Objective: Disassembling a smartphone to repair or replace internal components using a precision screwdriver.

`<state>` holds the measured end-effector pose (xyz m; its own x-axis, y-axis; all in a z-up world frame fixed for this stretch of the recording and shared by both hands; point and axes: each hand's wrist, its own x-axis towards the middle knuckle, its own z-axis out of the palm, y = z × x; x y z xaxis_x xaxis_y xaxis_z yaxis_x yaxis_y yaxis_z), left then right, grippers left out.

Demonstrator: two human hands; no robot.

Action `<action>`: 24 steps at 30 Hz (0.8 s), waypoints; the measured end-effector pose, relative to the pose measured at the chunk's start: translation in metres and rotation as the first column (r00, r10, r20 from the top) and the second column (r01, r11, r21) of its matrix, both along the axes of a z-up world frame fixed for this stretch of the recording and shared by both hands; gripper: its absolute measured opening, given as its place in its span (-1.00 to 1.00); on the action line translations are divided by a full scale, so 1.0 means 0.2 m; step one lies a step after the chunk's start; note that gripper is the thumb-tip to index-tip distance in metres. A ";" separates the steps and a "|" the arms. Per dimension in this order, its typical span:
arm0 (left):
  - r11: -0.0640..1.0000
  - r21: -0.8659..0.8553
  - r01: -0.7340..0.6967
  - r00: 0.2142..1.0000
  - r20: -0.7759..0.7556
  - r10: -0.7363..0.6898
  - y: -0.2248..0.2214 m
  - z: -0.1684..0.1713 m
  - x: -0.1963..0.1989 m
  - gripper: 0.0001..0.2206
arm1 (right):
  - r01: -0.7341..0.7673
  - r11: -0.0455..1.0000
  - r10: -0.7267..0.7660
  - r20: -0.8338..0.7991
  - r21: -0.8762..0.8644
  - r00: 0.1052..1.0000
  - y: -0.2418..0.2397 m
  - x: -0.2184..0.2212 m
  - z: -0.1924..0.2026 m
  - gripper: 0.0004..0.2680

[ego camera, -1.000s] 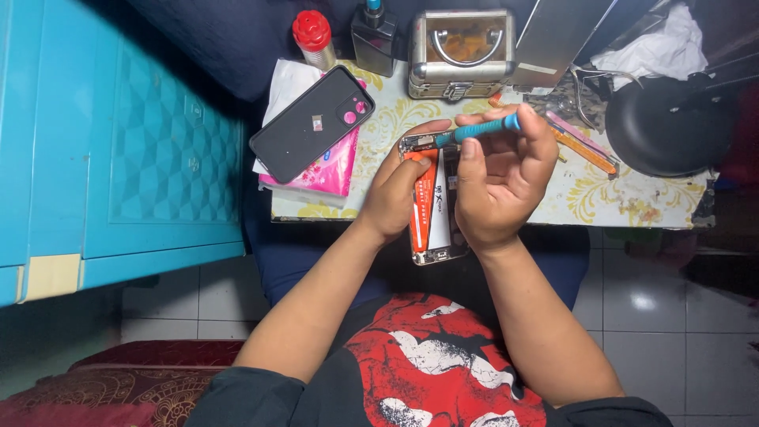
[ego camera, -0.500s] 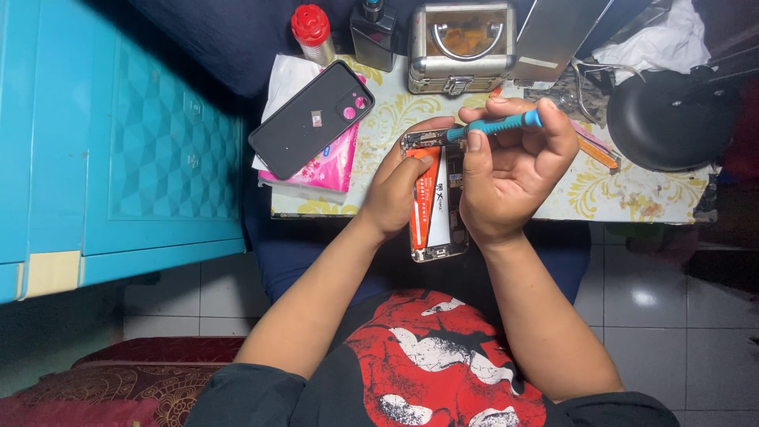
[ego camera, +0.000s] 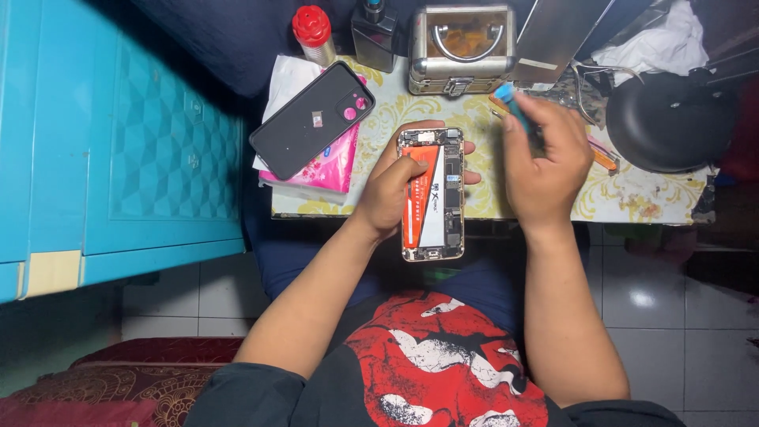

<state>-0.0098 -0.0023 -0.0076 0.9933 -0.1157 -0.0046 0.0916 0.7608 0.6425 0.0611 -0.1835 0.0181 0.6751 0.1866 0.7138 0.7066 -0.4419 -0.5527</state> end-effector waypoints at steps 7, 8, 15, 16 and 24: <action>0.998 0.056 0.020 1.000 -0.019 -0.019 0.01 0.04 0.00 -0.53 | 0.094 0.919 -0.130 -0.071 -0.384 0.989 -0.03 -0.03 -0.12 -0.88; 0.997 0.070 0.023 1.000 -0.018 -0.021 0.01 0.05 -0.01 -0.54 | 0.089 0.910 -0.138 -0.092 -0.406 0.986 -0.02 -0.04 -0.10 -0.88; 0.987 0.160 0.019 1.000 -0.018 -0.016 0.01 0.07 0.00 -0.54 | 0.122 0.929 -0.138 -0.020 -0.350 0.990 -0.05 -0.05 -0.12 -0.86; 0.987 0.160 0.020 1.000 -0.020 -0.017 0.01 0.08 0.00 -0.54 | 0.122 0.929 -0.139 -0.023 -0.350 0.990 -0.05 -0.06 -0.11 -0.86; 0.903 0.426 -0.049 0.992 -0.087 0.095 0.05 0.03 0.05 -0.53 | 0.122 0.983 -0.135 -0.088 -0.140 0.987 -0.08 -0.07 -0.12 -0.94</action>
